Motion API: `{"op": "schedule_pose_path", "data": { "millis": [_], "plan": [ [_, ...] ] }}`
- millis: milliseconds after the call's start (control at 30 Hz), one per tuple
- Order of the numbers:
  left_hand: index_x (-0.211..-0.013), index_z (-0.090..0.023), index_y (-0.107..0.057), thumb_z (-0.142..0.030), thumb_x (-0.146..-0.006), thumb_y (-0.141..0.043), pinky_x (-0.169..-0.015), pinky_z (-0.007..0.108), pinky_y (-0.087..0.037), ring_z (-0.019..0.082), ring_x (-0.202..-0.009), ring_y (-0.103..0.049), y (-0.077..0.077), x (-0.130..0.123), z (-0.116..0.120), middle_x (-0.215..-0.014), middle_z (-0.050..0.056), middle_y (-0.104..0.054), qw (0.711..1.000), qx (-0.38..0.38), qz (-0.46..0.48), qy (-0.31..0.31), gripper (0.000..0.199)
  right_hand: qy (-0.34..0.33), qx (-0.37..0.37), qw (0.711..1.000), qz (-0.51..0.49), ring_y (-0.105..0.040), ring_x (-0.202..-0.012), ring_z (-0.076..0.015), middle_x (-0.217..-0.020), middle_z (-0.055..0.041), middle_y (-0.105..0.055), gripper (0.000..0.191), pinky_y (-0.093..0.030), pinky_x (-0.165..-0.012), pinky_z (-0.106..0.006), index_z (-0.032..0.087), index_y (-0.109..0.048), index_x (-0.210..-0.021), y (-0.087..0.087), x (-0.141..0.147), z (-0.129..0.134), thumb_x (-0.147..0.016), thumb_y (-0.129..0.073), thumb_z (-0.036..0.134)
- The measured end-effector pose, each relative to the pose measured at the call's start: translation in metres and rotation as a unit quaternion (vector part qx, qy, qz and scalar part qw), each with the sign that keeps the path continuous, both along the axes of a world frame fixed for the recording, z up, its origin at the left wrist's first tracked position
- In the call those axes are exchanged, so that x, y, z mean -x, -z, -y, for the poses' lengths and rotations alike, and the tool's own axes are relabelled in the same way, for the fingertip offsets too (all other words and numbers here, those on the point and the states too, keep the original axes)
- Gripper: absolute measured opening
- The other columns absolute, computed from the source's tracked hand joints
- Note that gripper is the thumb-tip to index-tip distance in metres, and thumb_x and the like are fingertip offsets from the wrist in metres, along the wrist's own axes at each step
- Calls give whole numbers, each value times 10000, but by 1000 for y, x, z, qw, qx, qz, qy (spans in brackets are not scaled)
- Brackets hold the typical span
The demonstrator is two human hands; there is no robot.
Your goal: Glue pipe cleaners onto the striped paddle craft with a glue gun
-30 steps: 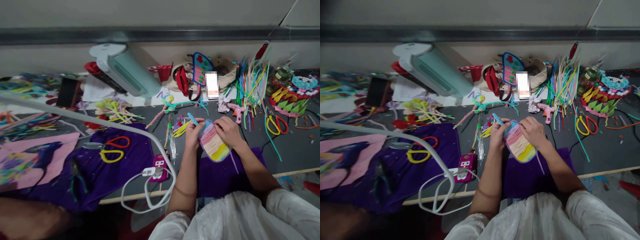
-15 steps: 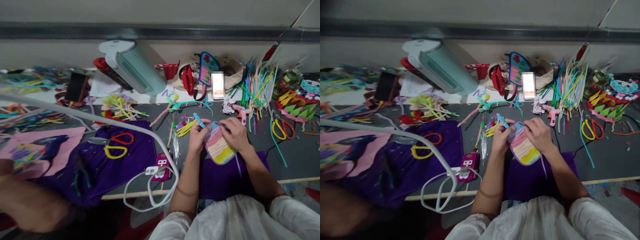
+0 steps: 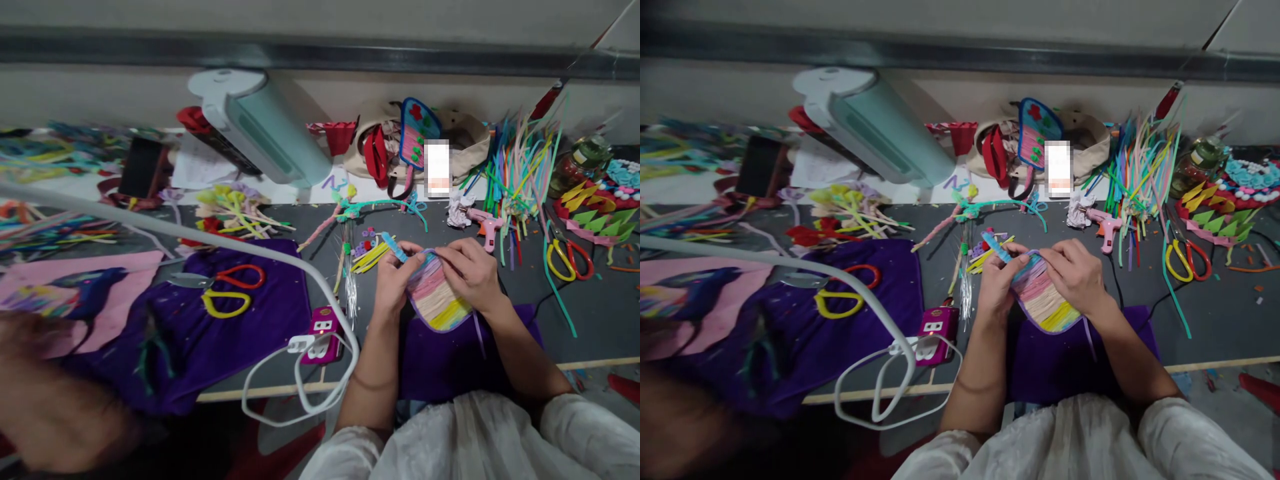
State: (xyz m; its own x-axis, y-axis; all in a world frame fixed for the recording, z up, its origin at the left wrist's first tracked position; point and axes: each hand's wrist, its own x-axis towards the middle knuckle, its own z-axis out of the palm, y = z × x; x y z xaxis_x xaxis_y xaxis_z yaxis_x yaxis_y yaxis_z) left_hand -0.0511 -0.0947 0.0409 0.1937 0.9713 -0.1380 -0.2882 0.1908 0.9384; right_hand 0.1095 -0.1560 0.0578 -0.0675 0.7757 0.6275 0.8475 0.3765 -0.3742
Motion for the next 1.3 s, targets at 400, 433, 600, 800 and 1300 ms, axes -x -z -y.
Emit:
{"op": "schedule_pose_path", "data": {
  "millis": [400, 433, 600, 800, 1300],
  "plan": [
    [-697, -175, -719, -315, -616, -863, -622, 217, -430, 100, -625, -533, -7, 2, 2, -672, -18, -640, 1000, 9, -17, 5, 216, -37, -35, 999, 17, -630, -810, -185, -864, -60, -697, 255, -506, -689, -315, 200, -784, -1118, -5, 0, 1, -1013, -558, 145],
    [-687, -175, -716, -315, -611, -859, -620, 217, -427, 99, -621, -528, -8, 2, 2, -662, -20, -635, 1000, 10, -20, 3, 214, -39, -35, 998, 19, -631, -812, -187, -866, -61, -697, 255, -507, -689, -316, 201, -783, -1117, -5, 0, 1, -1013, -557, 145],
    [-661, -175, -706, -312, -594, -842, -602, 217, -411, 94, -595, -506, -9, 2, 2, -632, -26, -618, 1000, 17, -23, -3, 204, -34, -37, 999, 16, -638, -829, -191, -876, -66, -703, 235, -515, -700, -319, 196, -775, -1115, -7, 2, -1, -1012, -569, 150],
    [-660, -174, -709, -309, -583, -830, -589, 214, -400, 87, -581, -499, -10, 1, 3, -623, -29, -614, 999, 25, -25, -10, 197, -40, -26, 999, 9, -640, -837, -187, -872, -59, -696, 245, -516, -715, -316, 215, -774, -1119, -8, 5, -3, -1020, -557, 161],
    [-645, -177, -720, -279, -606, -793, -612, 221, -427, 97, -603, -519, -9, -1, 2, -640, -20, -636, 999, 13, -22, -22, 131, -58, 4, 996, -61, -652, -863, -195, -897, -64, -695, 213, -520, -742, -328, 214, -768, -1079, -5, 5, -9, -1006, -574, 164]
  ]
}}
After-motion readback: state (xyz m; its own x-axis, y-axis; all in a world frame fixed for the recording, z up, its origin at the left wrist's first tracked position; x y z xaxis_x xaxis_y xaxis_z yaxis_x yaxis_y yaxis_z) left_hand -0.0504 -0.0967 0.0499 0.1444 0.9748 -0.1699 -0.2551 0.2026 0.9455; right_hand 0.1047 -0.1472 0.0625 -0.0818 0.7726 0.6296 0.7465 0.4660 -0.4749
